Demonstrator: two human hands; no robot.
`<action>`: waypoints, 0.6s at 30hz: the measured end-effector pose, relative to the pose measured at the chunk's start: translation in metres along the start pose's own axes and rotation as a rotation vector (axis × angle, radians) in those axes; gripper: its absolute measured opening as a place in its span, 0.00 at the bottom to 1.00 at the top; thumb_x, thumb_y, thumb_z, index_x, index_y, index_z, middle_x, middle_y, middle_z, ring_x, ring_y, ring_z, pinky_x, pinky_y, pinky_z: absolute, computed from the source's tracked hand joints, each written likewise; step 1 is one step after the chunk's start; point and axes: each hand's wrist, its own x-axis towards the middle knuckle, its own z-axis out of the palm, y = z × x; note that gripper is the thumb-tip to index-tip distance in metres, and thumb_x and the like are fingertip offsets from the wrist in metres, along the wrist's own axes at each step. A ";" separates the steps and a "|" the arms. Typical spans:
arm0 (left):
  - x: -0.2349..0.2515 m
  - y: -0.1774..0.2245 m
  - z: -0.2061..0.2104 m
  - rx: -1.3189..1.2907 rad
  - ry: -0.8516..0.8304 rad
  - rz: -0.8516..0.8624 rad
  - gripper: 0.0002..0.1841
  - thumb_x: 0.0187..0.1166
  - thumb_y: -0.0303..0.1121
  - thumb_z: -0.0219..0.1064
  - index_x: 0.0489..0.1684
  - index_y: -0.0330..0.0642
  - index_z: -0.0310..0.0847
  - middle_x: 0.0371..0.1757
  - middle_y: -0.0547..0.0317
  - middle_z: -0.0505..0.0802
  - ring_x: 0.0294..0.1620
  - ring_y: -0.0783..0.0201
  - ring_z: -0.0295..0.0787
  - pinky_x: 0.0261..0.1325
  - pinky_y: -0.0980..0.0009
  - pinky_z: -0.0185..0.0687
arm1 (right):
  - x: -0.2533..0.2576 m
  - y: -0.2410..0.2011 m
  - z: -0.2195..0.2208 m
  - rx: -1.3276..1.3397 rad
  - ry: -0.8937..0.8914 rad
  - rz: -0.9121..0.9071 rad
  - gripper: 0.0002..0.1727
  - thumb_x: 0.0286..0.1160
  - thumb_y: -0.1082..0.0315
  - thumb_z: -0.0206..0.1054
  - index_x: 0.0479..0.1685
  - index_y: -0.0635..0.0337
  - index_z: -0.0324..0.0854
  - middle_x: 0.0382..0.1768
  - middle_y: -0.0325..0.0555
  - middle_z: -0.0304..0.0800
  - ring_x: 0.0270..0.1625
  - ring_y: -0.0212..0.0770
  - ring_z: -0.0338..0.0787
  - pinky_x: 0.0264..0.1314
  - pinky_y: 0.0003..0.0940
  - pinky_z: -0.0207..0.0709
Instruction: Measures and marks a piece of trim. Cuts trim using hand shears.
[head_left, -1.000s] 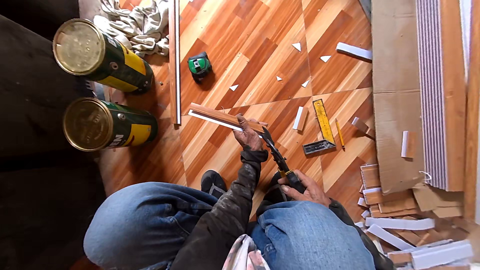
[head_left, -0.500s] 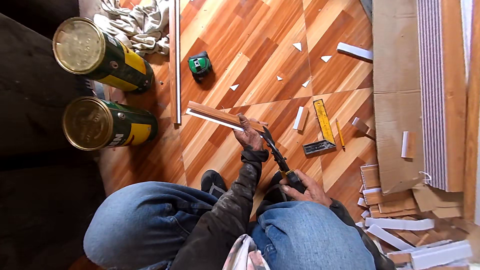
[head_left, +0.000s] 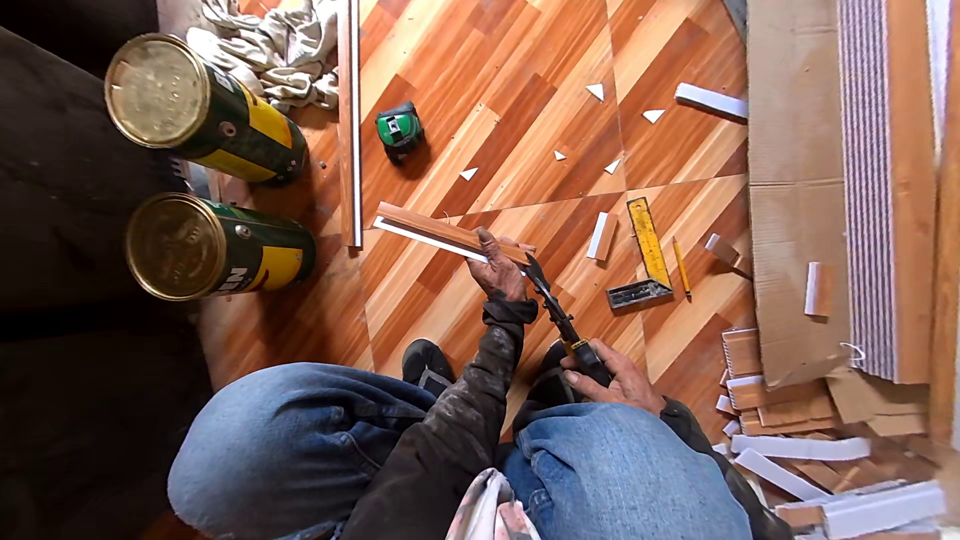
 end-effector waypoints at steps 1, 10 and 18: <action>0.000 0.000 0.000 0.011 0.000 0.003 0.17 0.96 0.41 0.46 0.59 0.34 0.69 0.24 0.55 0.88 0.20 0.58 0.90 0.28 0.60 0.93 | 0.000 -0.001 0.000 -0.008 0.000 0.004 0.20 0.73 0.56 0.70 0.56 0.62 0.81 0.44 0.40 0.93 0.42 0.27 0.91 0.46 0.26 0.86; -0.001 0.000 -0.001 -0.029 -0.038 0.029 0.15 0.96 0.40 0.46 0.60 0.36 0.68 0.23 0.56 0.87 0.20 0.59 0.90 0.28 0.61 0.93 | 0.000 -0.001 0.000 0.001 0.007 0.009 0.18 0.72 0.57 0.70 0.52 0.60 0.80 0.35 0.35 0.88 0.35 0.24 0.87 0.40 0.24 0.82; -0.001 -0.005 -0.021 -0.309 -0.304 -0.310 0.18 0.88 0.27 0.54 0.74 0.43 0.64 0.41 0.48 0.94 0.41 0.51 0.96 0.47 0.54 0.94 | -0.001 -0.002 0.002 0.080 0.042 0.014 0.16 0.70 0.60 0.70 0.51 0.60 0.79 0.31 0.31 0.87 0.31 0.21 0.84 0.37 0.18 0.79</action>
